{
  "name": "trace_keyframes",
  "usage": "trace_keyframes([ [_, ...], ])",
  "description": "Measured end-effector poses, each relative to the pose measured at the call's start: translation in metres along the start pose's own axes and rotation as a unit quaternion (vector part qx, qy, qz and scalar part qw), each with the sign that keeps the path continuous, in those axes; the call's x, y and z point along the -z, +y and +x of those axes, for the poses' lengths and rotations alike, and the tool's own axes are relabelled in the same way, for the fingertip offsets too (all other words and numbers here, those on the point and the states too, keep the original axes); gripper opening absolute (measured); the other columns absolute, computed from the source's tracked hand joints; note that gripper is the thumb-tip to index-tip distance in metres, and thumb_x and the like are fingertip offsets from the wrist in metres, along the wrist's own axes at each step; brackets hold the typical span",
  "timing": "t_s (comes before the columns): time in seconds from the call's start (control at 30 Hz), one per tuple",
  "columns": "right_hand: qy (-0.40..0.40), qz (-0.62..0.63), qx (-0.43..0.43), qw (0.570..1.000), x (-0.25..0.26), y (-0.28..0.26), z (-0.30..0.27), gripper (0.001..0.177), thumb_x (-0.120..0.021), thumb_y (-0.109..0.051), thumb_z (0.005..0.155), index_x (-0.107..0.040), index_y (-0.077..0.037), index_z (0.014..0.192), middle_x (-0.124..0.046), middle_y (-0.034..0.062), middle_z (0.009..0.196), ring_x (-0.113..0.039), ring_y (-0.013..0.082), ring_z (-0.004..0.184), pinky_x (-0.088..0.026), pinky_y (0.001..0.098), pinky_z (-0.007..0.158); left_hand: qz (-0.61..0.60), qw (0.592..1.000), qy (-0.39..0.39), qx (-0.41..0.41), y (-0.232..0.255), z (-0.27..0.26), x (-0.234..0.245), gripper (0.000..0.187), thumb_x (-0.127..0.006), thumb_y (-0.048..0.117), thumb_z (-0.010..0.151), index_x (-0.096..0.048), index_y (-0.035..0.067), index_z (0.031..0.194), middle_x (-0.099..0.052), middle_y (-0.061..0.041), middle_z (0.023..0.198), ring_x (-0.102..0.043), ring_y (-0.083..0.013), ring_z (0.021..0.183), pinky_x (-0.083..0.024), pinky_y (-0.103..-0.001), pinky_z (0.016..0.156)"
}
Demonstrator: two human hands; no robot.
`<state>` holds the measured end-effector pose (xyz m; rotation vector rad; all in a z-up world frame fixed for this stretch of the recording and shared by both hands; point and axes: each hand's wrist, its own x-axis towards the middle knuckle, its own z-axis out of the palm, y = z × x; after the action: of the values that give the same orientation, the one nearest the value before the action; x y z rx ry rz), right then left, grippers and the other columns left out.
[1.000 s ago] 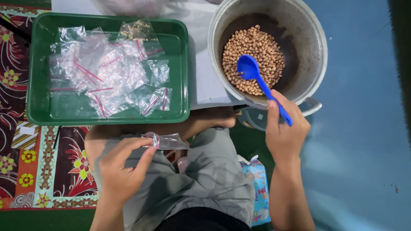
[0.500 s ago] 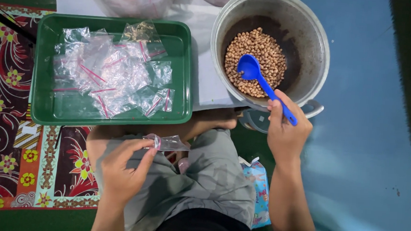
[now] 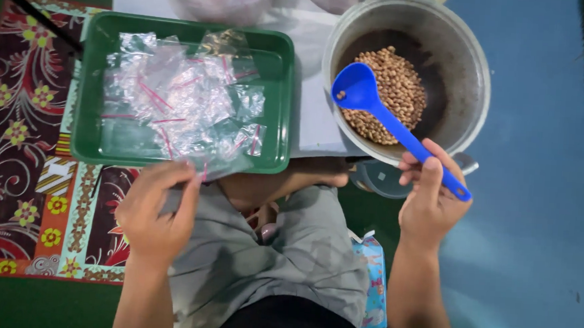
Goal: Filling small plastic bags with peanuts using a spoon.
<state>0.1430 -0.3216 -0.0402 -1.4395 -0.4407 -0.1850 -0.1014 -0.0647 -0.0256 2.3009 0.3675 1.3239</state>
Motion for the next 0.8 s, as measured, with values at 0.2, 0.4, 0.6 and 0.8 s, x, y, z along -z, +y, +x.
trace_keyframes([
  [0.2,-0.038,0.047,-0.032,0.998,-0.025,-0.014,-0.025,0.036,-0.056,-0.017,0.107,-0.061,0.015,0.122,-0.068,0.0284,0.086,-0.069,0.0229,0.068,-0.055,0.0224,0.053,0.256,0.963,-0.076,0.041,0.008,0.018,-0.016,0.016,-0.075,0.035,0.099,-0.066,0.022,0.100,-0.072,0.006,0.091,-0.074,-0.0161,0.080,-0.060,-0.034,0.072],
  [0.4,-0.115,0.049,0.034,0.992,-0.064,-0.022,-0.056,0.031,-0.058,-0.009,0.101,-0.066,0.019,0.111,-0.070,0.0311,0.079,-0.069,0.0232,0.061,-0.057,0.0270,0.047,0.085,0.987,-0.109,0.085,-0.012,0.012,-0.053,0.027,-0.076,0.019,0.095,-0.051,0.009,0.096,-0.069,-0.010,0.088,-0.072,-0.0326,0.085,-0.058,-0.044,0.075],
  [0.6,-0.227,-0.018,0.271,0.935,-0.076,-0.021,-0.054,0.018,-0.075,-0.005,0.088,-0.077,0.011,0.095,-0.076,0.0242,0.083,-0.073,0.0337,0.063,-0.063,0.0388,0.061,0.108,0.973,-0.150,0.136,-0.031,-0.003,-0.060,0.028,-0.075,0.031,0.095,-0.052,0.016,0.102,-0.066,-0.003,0.085,-0.072,-0.0271,0.086,-0.058,-0.042,0.074],
  [0.8,-0.232,0.019,0.296,0.926,-0.068,-0.001,-0.057,0.023,-0.075,-0.012,0.090,-0.076,0.011,0.089,-0.074,0.0285,0.084,-0.074,0.0396,0.068,-0.063,0.0462,0.066,0.092,0.957,-0.190,0.201,-0.020,0.007,-0.051,0.029,-0.074,0.029,0.096,-0.052,0.012,0.101,-0.066,-0.010,0.085,-0.072,-0.0356,0.085,-0.058,-0.050,0.075],
])
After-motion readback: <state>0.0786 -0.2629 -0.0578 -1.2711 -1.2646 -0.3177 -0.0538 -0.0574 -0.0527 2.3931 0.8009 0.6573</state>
